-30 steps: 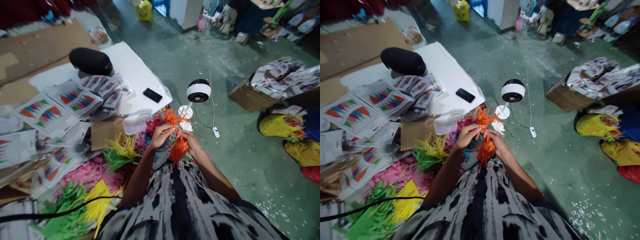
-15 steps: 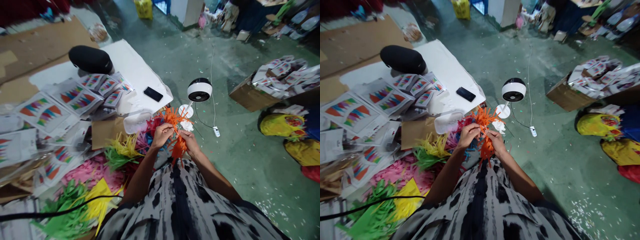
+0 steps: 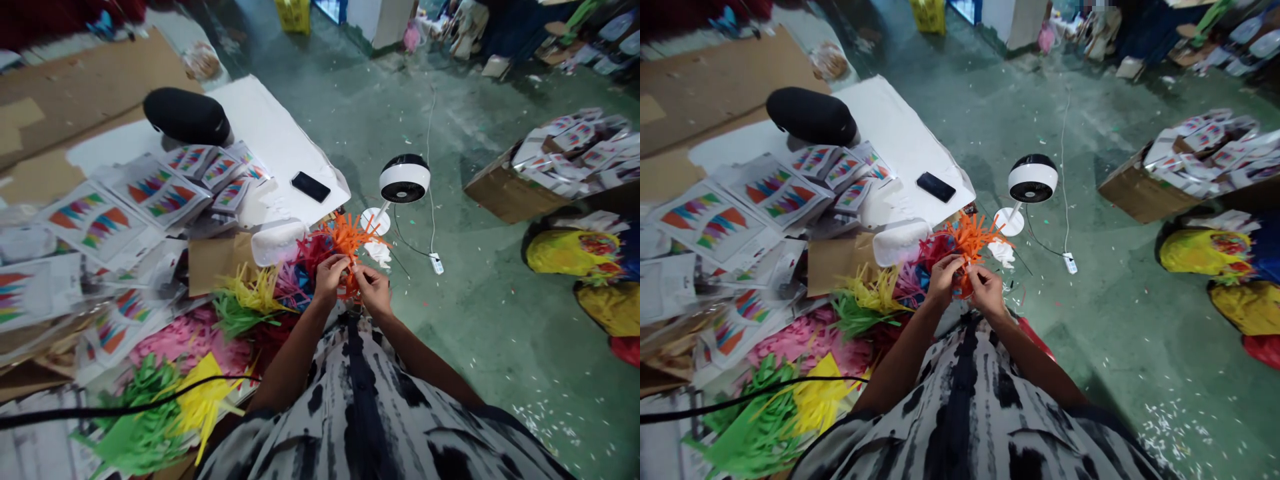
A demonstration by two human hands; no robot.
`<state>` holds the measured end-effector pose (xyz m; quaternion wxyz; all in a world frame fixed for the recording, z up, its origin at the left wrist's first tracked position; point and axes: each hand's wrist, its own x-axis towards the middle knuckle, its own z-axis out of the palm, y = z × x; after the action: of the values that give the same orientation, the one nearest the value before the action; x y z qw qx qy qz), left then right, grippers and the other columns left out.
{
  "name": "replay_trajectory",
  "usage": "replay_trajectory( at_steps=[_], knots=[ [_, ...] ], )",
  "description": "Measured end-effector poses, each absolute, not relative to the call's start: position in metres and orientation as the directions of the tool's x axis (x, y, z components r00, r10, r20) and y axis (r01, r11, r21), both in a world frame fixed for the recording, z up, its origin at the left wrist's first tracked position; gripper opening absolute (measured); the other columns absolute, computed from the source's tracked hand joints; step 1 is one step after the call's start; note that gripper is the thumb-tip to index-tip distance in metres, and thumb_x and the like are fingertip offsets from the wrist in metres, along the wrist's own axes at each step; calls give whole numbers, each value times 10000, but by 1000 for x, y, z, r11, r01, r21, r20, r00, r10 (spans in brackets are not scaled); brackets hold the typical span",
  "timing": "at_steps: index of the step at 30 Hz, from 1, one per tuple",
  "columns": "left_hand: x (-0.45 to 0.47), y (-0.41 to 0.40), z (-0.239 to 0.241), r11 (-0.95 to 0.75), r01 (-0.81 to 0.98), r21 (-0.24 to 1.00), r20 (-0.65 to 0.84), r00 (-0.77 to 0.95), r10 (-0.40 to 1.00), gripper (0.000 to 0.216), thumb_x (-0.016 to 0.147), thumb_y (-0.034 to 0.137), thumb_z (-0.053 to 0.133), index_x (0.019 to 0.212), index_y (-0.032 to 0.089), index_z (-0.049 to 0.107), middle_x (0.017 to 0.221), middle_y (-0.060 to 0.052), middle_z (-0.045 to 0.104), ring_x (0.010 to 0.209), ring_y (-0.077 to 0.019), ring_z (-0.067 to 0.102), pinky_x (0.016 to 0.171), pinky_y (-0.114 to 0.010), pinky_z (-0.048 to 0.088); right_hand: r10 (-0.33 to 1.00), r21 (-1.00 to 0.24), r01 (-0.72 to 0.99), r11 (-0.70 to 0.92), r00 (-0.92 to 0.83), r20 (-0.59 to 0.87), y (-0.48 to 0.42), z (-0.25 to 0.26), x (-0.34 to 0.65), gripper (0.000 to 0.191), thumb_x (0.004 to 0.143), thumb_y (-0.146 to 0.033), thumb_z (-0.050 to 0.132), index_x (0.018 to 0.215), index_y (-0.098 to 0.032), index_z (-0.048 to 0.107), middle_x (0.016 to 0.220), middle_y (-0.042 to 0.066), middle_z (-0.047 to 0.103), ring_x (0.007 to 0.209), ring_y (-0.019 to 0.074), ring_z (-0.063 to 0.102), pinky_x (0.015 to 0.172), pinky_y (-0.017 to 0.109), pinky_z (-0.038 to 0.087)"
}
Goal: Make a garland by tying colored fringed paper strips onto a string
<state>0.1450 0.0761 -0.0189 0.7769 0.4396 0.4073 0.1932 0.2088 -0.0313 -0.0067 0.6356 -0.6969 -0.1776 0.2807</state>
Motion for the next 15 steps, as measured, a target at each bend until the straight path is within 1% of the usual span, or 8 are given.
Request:
replay_trajectory(
  at_steps=[3,6,8,10,11,12,13,15],
  knots=[
    [142,74,-21,611,2,792,-493,593,637,319,749,463,776,885,190,682,765,-10,688,632,-129,628,479,-207,427,591,-984,-131,-122,787,-178,-32,-7,208,344,852,-574,713,807,-243,794,820,12,731,774,185,627,787,305,516],
    [142,67,-22,653,-75,754,-476,623,621,323,722,421,826,885,199,657,792,-2,682,689,-128,642,530,-207,462,577,-969,-218,-112,780,-242,-32,-12,210,350,837,-586,726,823,-243,794,808,6,726,750,174,618,766,296,514],
    [143,61,-22,664,-137,735,-433,659,615,328,714,382,856,911,199,669,841,3,694,736,-114,653,633,-217,511,582,-949,-303,-92,757,-298,-32,-17,211,366,823,-603,738,826,-240,789,783,3,721,735,169,617,738,288,512],
    [144,57,-24,638,-171,751,-376,683,626,324,726,371,863,938,192,695,900,-8,716,807,-118,676,773,-245,544,603,-936,-340,-86,730,-320,-34,-20,215,383,822,-617,738,832,-237,787,765,3,721,741,175,631,735,291,518],
    [144,56,-24,615,-169,770,-353,690,632,318,744,378,854,953,187,707,934,-21,730,852,-128,689,838,-266,547,618,-943,-318,-97,724,-307,-35,-20,218,387,836,-618,728,837,-236,789,767,5,726,751,181,640,745,296,522],
    [143,56,-25,585,-154,796,-336,692,639,313,768,391,837,969,184,716,973,-37,742,899,-143,700,887,-286,545,625,-958,-259,-121,730,-276,-38,-18,221,386,858,-613,711,850,-237,794,782,9,734,768,189,649,761,304,525],
    [142,57,-26,548,-129,827,-321,691,648,310,794,406,816,984,182,718,1006,-52,752,938,-158,707,914,-303,541,625,-974,-165,-155,747,-226,-41,-16,224,379,887,-602,690,872,-240,802,815,16,747,794,199,659,785,314,526],
    [139,62,-26,458,-59,887,-296,688,663,305,820,428,786,982,183,703,1007,-65,762,959,-181,715,909,-319,539,633,-968,92,-235,770,-80,-49,-7,232,360,954,-564,634,947,-253,815,919,38,771,877,225,674,845,337,520]
  ],
)
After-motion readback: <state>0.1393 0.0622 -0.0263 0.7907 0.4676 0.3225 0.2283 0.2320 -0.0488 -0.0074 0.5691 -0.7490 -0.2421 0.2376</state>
